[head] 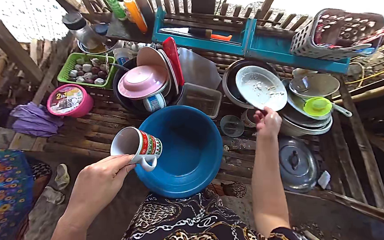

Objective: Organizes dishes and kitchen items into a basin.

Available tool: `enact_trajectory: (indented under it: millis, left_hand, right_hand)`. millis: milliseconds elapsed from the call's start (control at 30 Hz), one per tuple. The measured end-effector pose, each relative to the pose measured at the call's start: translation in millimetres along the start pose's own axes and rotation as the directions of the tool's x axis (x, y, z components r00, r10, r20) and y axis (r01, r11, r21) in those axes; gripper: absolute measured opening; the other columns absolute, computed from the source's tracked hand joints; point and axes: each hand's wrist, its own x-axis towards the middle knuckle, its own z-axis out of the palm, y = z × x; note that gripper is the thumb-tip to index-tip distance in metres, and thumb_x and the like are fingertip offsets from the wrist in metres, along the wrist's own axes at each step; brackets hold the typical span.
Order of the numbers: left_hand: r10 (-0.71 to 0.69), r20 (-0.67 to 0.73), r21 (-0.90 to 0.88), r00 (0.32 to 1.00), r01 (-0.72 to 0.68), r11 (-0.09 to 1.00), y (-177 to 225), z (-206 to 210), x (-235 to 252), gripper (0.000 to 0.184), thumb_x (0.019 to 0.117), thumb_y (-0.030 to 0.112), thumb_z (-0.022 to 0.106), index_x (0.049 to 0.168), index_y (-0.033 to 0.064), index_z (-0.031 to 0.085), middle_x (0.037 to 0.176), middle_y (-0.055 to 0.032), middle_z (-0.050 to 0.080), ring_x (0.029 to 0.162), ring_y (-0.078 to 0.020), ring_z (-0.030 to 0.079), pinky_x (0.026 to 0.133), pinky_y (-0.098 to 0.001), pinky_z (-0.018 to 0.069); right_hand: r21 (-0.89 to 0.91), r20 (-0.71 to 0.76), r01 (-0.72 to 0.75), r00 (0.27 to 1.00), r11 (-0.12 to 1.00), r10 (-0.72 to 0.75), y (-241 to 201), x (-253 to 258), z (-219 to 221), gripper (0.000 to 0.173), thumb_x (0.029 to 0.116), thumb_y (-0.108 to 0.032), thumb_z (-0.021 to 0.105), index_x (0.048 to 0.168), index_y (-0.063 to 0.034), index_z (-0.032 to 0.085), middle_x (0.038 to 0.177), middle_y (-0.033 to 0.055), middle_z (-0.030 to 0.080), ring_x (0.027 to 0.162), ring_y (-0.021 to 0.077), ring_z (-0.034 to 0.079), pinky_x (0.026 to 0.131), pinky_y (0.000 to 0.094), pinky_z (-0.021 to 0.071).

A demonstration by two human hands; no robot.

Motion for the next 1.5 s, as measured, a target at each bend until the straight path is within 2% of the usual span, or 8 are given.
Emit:
enact_trajectory:
  millis: [233, 467, 733, 1000, 1100, 1200, 1267, 1500]
  left_hand:
    - [0.009, 0.011, -0.002, 1.000, -0.009, 1.000, -5.0, -2.1, 8.0, 0.035, 0.0990, 0.036, 0.055, 0.102, 0.0122, 0.080, 0.096, -0.0093, 0.078, 0.086, -0.0286, 0.076, 0.071, -0.0533, 0.0584]
    - [-0.007, 0.081, -0.011, 0.997, 0.008, 1.000, 0.2, -0.1, 12.5, 0.029, 0.0979, 0.029, 0.059, 0.105, 0.0099, 0.080, 0.098, -0.0132, 0.078, 0.087, -0.0352, 0.076, 0.073, -0.0611, 0.0575]
    - [-0.035, 0.088, -0.016, 0.995, 0.036, 0.999, -3.1, 8.6, 2.8, 0.029, 0.0962, 0.030, 0.059, 0.103, 0.0124, 0.081, 0.098, -0.0088, 0.079, 0.089, -0.0301, 0.077, 0.074, -0.0558, 0.0593]
    - [-0.088, 0.139, -0.054, 0.986, 0.096, 0.994, -10.5, 6.0, -8.9, 0.022, 0.0965, 0.021, 0.064, 0.106, 0.0098, 0.080, 0.103, -0.0097, 0.079, 0.097, -0.0298, 0.076, 0.082, -0.0540, 0.0599]
    - [-0.100, 0.184, -0.088, 0.978, 0.118, 0.989, -12.0, 3.1, -10.1, 0.019, 0.0965, 0.016, 0.067, 0.108, 0.0066, 0.079, 0.105, -0.0131, 0.078, 0.099, -0.0325, 0.075, 0.086, -0.0553, 0.0587]
    - [-0.103, 0.194, -0.115, 0.976, 0.127, 0.985, -16.7, 2.3, -10.9, 0.019, 0.0975, 0.015, 0.067, 0.109, 0.0047, 0.079, 0.106, -0.0148, 0.077, 0.100, -0.0325, 0.075, 0.090, -0.0544, 0.0580]
    - [-0.105, 0.198, -0.118, 0.975, 0.130, 0.985, -18.5, 1.9, -10.4, 0.019, 0.0975, 0.015, 0.067, 0.109, 0.0051, 0.079, 0.107, -0.0146, 0.077, 0.100, -0.0325, 0.075, 0.090, -0.0548, 0.0578]
    - [-0.087, 0.220, -0.125, 0.972, 0.116, 0.985, -20.4, 0.6, -3.3, 0.020, 0.0969, 0.013, 0.067, 0.110, 0.0047, 0.078, 0.108, -0.0154, 0.077, 0.102, -0.0343, 0.075, 0.090, -0.0568, 0.0572]
  right_hand:
    - [-0.452, 0.508, 0.103, 0.846, 0.886, 0.161, 31.7, -112.2, -38.7, 0.015, 0.1059, -0.009, 0.050, 0.110, 0.0024, 0.059, 0.068, 0.0031, 0.062, 0.048, 0.0085, 0.056, 0.047, 0.0259, 0.0511]
    - [-0.777, 0.623, 0.510, 0.539, 0.369, 0.567, 82.3, -126.9, 17.9, 0.026, 0.1060, -0.015, 0.048, 0.121, -0.0011, 0.063, 0.107, 0.0199, 0.067, 0.091, 0.0307, 0.068, 0.081, 0.0499, 0.0550]
    - [-0.756, 0.465, 0.647, 0.642, -0.104, 0.610, 78.9, -140.6, 61.6, 0.026, 0.0936, -0.004, 0.059, 0.117, 0.0080, 0.063, 0.124, 0.0274, 0.064, 0.116, 0.0437, 0.064, 0.088, 0.0627, 0.0529]
    - [-0.847, 0.512, 0.497, 0.858, 0.190, 0.038, 46.2, -42.5, 100.5, 0.028, 0.1021, -0.020, 0.052, 0.116, -0.0051, 0.071, 0.119, 0.0215, 0.069, 0.112, 0.0421, 0.067, 0.088, 0.0642, 0.0533]
    - [-0.826, 0.319, 0.255, 0.947, 0.503, 0.044, 45.8, -7.4, 96.2, 0.033, 0.1040, -0.028, 0.053, 0.114, -0.0004, 0.068, 0.108, 0.0206, 0.070, 0.099, 0.0344, 0.069, 0.083, 0.0565, 0.0546]
    - [-0.307, 0.172, -0.284, 0.922, 0.908, 0.347, 50.6, 16.0, 84.7, 0.065, 0.1057, -0.047, 0.053, 0.146, 0.0028, 0.038, 0.119, 0.0243, 0.060, 0.088, 0.0280, 0.067, 0.073, 0.0402, 0.0577]
    - [0.084, 0.137, -0.492, 0.867, 0.866, 0.479, 50.8, 31.1, 79.4, 0.077, 0.1012, -0.051, 0.058, 0.155, -0.0069, 0.025, 0.136, 0.0257, 0.052, 0.102, 0.0327, 0.066, 0.082, 0.0420, 0.0585]
    - [0.453, 0.029, -0.343, 0.928, 0.823, 0.371, 56.1, 63.0, 86.0, 0.049, 0.0977, -0.007, 0.054, 0.144, -0.0038, 0.042, 0.136, 0.0231, 0.054, 0.113, 0.0340, 0.063, 0.088, 0.0458, 0.0580]
